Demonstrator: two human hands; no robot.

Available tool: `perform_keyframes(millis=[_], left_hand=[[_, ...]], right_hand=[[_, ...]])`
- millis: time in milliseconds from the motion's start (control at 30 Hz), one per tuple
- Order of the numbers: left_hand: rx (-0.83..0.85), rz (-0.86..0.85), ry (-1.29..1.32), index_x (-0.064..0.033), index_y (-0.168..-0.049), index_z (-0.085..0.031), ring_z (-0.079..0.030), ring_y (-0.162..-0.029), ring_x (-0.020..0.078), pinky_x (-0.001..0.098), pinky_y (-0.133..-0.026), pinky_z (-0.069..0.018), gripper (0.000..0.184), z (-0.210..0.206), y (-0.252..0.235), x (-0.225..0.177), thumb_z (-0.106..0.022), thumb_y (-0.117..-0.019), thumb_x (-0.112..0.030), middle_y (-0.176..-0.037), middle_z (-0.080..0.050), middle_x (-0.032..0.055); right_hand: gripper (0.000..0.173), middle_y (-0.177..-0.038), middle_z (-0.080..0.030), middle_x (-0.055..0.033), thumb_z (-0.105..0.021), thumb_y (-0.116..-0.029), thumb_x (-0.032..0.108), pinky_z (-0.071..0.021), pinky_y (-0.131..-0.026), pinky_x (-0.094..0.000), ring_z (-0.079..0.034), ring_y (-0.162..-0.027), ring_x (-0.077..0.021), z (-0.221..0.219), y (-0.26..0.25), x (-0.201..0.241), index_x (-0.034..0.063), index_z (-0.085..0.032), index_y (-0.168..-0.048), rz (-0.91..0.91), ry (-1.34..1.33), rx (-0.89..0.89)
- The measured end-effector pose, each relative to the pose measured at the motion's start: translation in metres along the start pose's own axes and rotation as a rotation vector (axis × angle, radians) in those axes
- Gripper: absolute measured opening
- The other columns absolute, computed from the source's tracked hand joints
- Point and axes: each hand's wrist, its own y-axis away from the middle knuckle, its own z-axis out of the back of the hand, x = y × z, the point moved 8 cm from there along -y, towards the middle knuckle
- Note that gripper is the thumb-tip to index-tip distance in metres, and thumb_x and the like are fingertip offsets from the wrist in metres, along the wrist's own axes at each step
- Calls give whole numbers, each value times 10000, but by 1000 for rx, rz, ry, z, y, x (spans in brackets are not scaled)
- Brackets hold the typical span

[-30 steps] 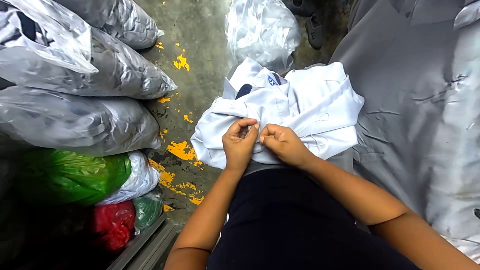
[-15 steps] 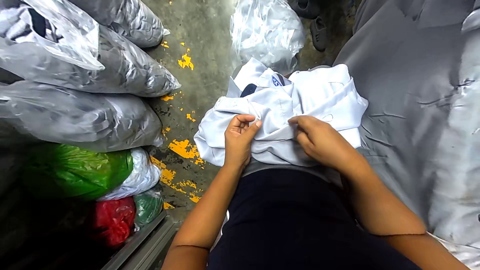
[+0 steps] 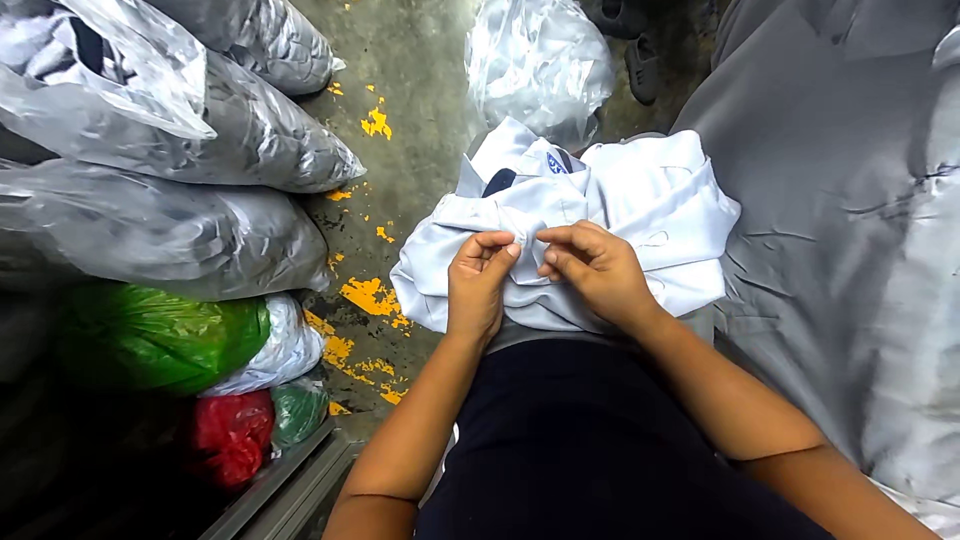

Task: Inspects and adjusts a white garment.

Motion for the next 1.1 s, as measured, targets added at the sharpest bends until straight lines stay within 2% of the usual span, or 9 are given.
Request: perform_keyframes(millis=[100,233,367,500,1100], left_hand=[[-12,2,-4,-102,-1039,-686,-679,-826,52,237,-781,-583,166,-1,0,-1,-630,-954,30,-930,-713,-26],[-9,-46,-105,-96,-1040,-680,-661,-796,35,214,-750,-572,171,-2,2,-6,-633,-947,39,-918,-702,-40],[4,-113,-209,-70,-1057,-675,-652,-779,29,199,-725,-564,184,-2,4,-11,-651,-926,56,-940,-700,-37],[-5,-121,-223,-60,-1065,-685,-644,-752,22,188,-703,-558,182,-3,6,-12,-658,-927,55,-926,-702,-36],[-12,-121,-243,-54,-1058,-681,-646,-763,22,194,-716,-561,176,-2,6,-13,-650,-927,60,-927,-701,-39]], right_hand=[[136,-959,-678,-81,-651,-947,-3,-598,-708,-186,-675,-749,-45,0,1,3,-26,-704,-1070,40,6,-35],[79,-1005,-616,-95,-661,-932,10,-581,-705,-166,-646,-784,-48,0,1,6,-14,-717,-983,102,49,-86],[123,-886,-630,-55,-664,-939,78,-512,-684,-147,-598,-756,-37,-1,3,8,21,-758,-992,167,228,-105],[143,-836,-594,-38,-656,-943,101,-471,-637,-144,-556,-712,-36,-3,4,7,32,-769,-998,180,277,-105],[157,-791,-569,-29,-645,-936,91,-440,-609,-152,-530,-685,-45,-3,5,8,33,-782,-988,194,290,-102]])
